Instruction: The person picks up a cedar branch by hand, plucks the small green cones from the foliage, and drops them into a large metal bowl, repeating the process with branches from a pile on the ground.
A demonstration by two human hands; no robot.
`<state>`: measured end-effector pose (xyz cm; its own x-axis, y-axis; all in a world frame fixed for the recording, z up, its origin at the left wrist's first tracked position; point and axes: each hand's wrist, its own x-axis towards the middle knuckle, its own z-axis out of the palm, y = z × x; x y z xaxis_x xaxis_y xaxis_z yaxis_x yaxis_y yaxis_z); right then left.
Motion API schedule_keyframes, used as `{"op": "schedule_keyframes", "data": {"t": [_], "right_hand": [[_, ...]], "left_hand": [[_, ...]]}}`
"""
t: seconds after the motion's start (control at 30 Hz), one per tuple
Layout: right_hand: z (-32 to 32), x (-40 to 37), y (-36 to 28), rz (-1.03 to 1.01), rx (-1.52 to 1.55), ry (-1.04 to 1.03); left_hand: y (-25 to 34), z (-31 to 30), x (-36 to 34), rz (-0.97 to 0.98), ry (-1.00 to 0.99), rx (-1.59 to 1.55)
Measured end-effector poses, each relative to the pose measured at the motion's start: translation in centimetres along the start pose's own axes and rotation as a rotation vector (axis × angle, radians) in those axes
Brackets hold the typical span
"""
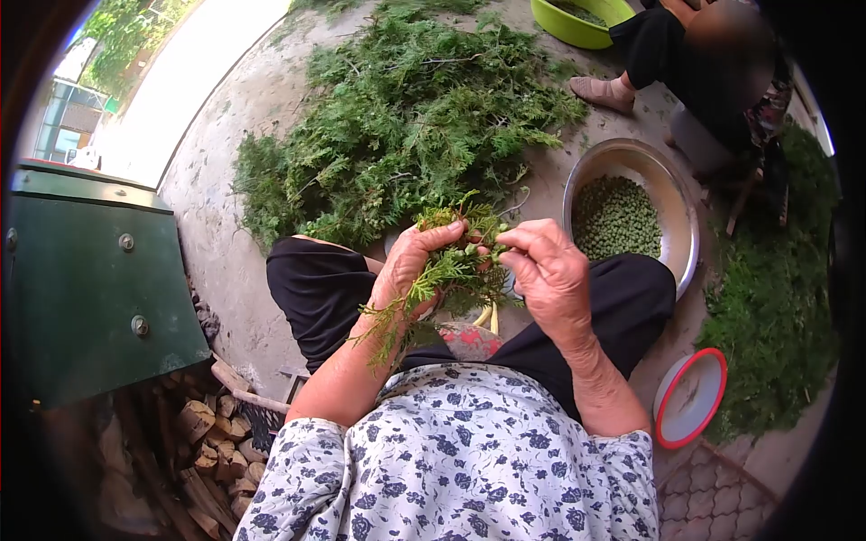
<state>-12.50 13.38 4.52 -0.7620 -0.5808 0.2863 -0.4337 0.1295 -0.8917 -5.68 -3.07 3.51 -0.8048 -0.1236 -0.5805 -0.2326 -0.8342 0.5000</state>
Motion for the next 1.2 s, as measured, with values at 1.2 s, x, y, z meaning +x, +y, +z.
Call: {"op": "schedule_keyframes", "data": {"t": [1.2], "right_hand": [[0.9, 0.8, -0.1, 0.574, 1.296, 0.028]], "left_hand": [[-0.3, -2.8, -0.5, -0.052, 0.032, -0.175]]}}
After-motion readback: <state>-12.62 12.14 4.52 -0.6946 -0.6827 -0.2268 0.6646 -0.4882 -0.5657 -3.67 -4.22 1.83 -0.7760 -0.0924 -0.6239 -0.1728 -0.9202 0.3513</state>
